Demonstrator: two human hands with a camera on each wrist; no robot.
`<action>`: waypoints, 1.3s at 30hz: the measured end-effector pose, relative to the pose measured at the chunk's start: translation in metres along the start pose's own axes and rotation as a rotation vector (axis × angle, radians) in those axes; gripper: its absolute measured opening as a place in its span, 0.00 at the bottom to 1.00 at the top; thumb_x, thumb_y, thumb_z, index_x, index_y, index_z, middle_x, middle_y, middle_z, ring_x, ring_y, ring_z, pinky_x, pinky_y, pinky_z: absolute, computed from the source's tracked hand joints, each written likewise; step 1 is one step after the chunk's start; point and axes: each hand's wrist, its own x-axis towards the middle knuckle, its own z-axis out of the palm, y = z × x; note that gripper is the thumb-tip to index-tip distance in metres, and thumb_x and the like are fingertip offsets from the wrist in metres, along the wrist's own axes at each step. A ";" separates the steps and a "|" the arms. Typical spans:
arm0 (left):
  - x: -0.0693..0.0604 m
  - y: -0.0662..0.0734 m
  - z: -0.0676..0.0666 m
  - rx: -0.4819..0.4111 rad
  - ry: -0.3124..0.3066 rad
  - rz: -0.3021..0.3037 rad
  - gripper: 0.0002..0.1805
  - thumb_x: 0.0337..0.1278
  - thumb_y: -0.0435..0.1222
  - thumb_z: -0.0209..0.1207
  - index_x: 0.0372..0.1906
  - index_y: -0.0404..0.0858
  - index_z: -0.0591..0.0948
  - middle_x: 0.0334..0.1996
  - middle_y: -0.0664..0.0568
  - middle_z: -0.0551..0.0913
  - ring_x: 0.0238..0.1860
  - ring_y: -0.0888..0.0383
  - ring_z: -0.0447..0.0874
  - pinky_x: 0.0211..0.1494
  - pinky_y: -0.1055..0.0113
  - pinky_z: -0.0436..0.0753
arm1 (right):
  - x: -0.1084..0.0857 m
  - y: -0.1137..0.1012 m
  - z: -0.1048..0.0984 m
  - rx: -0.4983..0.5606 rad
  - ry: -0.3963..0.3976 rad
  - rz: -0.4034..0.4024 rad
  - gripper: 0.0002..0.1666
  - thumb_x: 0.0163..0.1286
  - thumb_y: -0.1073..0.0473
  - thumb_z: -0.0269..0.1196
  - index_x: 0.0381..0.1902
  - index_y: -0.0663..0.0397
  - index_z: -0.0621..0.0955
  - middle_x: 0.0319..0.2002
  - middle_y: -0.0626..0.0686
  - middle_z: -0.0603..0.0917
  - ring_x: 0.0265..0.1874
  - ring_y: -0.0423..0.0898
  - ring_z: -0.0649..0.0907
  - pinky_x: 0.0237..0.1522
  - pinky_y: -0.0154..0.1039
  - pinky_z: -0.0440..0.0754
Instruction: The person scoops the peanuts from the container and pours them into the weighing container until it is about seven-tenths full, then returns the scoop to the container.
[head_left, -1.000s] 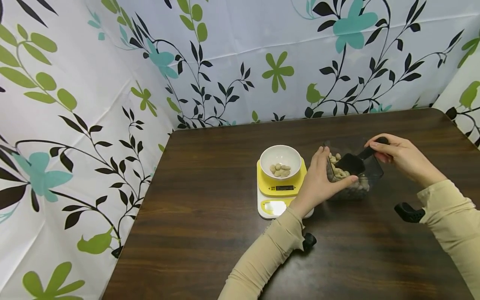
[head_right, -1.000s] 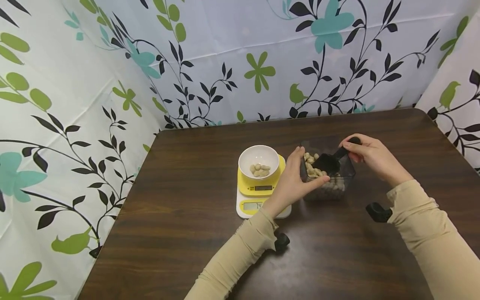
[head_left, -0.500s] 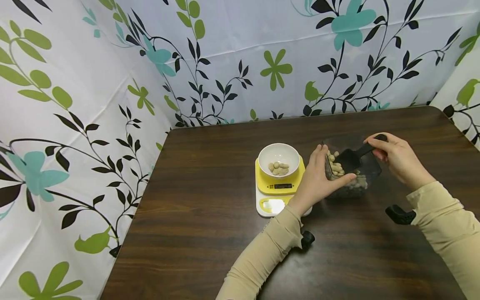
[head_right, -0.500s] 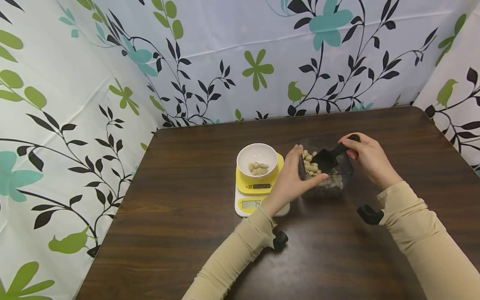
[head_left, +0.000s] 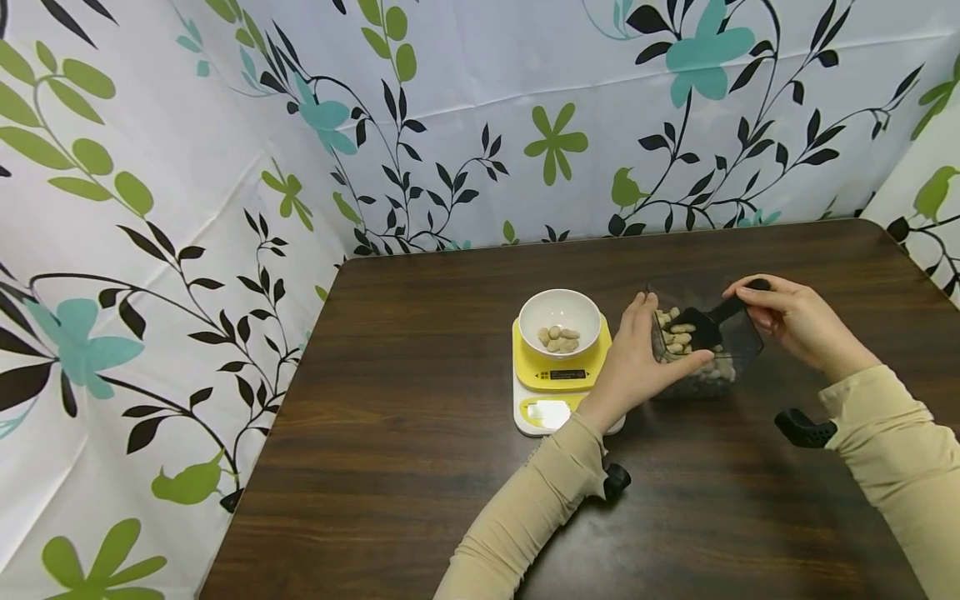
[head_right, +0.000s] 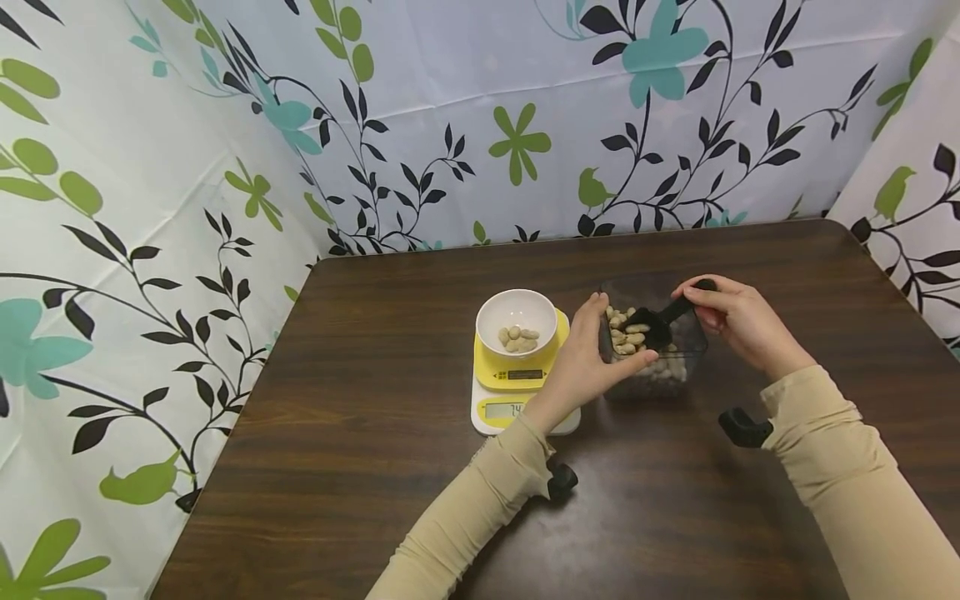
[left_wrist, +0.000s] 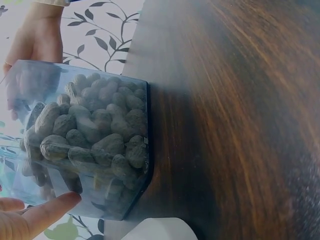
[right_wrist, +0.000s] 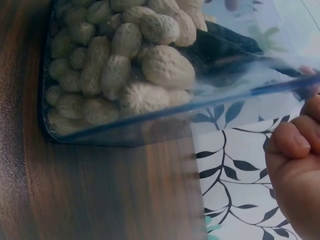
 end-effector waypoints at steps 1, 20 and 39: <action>0.000 0.000 0.000 -0.001 0.001 -0.001 0.50 0.50 0.61 0.58 0.74 0.50 0.49 0.75 0.55 0.46 0.74 0.58 0.51 0.69 0.59 0.67 | 0.000 -0.001 0.001 -0.010 0.016 0.005 0.13 0.73 0.52 0.51 0.42 0.46 0.81 0.17 0.43 0.65 0.16 0.45 0.61 0.27 0.44 0.52; -0.002 0.002 0.001 0.011 0.005 -0.003 0.51 0.50 0.62 0.58 0.74 0.48 0.48 0.75 0.54 0.46 0.73 0.56 0.53 0.68 0.59 0.68 | -0.001 -0.001 0.009 -0.043 0.103 0.009 0.12 0.73 0.50 0.50 0.39 0.39 0.81 0.15 0.42 0.63 0.15 0.44 0.59 0.25 0.43 0.54; -0.001 0.001 0.000 0.010 0.007 0.004 0.50 0.50 0.62 0.58 0.74 0.49 0.48 0.75 0.55 0.46 0.73 0.56 0.53 0.68 0.59 0.67 | -0.002 0.001 0.016 0.297 0.106 -0.066 0.14 0.73 0.58 0.50 0.35 0.53 0.82 0.13 0.44 0.65 0.14 0.46 0.54 0.23 0.41 0.46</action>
